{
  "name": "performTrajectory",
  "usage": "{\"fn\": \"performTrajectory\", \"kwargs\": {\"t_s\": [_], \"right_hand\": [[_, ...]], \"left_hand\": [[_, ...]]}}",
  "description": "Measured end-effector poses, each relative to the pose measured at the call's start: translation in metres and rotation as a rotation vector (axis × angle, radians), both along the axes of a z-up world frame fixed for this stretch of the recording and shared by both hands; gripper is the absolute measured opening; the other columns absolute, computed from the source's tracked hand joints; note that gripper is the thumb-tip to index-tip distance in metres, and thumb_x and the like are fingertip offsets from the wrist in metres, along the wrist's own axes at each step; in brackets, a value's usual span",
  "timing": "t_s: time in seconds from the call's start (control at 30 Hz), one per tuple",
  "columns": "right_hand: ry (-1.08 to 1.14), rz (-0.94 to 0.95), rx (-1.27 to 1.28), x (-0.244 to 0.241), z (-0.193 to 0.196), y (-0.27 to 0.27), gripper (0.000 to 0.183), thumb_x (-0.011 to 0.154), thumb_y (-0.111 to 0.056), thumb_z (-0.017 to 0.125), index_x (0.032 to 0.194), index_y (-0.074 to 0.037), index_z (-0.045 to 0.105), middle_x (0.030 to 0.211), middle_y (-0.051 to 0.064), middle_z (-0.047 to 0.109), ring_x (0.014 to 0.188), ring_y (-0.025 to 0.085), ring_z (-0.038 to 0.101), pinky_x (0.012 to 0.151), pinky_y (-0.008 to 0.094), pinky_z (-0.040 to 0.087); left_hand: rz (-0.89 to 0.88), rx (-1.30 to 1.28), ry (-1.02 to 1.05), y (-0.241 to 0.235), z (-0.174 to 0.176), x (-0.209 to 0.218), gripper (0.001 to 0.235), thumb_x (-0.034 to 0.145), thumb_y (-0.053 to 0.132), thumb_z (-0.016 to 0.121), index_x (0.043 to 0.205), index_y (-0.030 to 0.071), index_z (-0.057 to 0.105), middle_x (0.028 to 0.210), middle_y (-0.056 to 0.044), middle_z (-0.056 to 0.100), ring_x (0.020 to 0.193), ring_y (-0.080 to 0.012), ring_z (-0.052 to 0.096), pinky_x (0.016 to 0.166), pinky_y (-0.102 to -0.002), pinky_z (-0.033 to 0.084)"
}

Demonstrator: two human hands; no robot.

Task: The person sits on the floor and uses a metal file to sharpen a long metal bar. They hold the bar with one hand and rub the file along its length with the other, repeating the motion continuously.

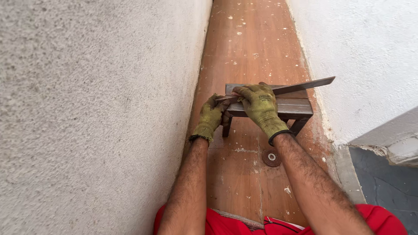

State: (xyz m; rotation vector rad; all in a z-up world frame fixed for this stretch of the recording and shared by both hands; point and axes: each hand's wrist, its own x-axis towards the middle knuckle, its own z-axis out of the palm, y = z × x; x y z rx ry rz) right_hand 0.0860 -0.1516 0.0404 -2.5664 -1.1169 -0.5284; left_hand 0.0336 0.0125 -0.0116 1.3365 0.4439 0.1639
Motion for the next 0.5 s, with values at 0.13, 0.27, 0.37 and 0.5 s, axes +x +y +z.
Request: {"fn": "performTrajectory", "kwargs": {"t_s": [0.13, 0.27, 0.37, 0.5], "right_hand": [[0.053, -0.133, -0.005, 0.022, 0.014, -0.047, 0.03, 0.1, -0.03, 0.064, 0.129, -0.028, 0.069, 0.124, -0.003, 0.07, 0.124, 0.02, 0.06, 0.122, 0.046, 0.034], [0.206, -0.245, -0.001, 0.038, 0.03, -0.081, 0.033, 0.103, -0.03, 0.06, 0.134, -0.03, 0.068, 0.125, -0.002, 0.071, 0.126, 0.024, 0.059, 0.117, 0.041, 0.042], [0.117, -0.262, -0.023, 0.045, 0.033, -0.096, 0.03, 0.099, -0.035, 0.06, 0.128, -0.033, 0.07, 0.124, -0.004, 0.07, 0.126, 0.026, 0.057, 0.114, 0.042, 0.038], [0.211, -0.214, -0.137, 0.049, 0.04, -0.1, 0.033, 0.103, -0.039, 0.053, 0.133, -0.037, 0.066, 0.128, -0.007, 0.069, 0.128, 0.021, 0.058, 0.117, 0.043, 0.039]], "left_hand": [[-0.122, 0.552, 0.229, -0.001, 0.038, -0.004, 0.029, 0.093, 0.026, 0.073, 0.118, 0.01, 0.072, 0.083, -0.004, 0.073, 0.066, -0.0113, 0.064, 0.057, -0.029, 0.052], [-0.089, 0.509, 0.263, -0.004, 0.053, -0.006, 0.03, 0.094, 0.027, 0.073, 0.12, 0.012, 0.07, 0.084, -0.001, 0.072, 0.063, -0.0092, 0.065, 0.056, -0.026, 0.055], [-0.032, 0.433, 0.191, -0.012, 0.041, -0.001, 0.029, 0.093, 0.025, 0.073, 0.117, 0.008, 0.073, 0.083, -0.005, 0.073, 0.059, -0.0101, 0.062, 0.052, -0.028, 0.053], [0.051, 0.231, 0.068, -0.016, 0.026, -0.009, 0.035, 0.093, 0.023, 0.073, 0.125, 0.009, 0.065, 0.077, -0.006, 0.067, 0.052, -0.011, 0.058, 0.043, -0.029, 0.049]]}}
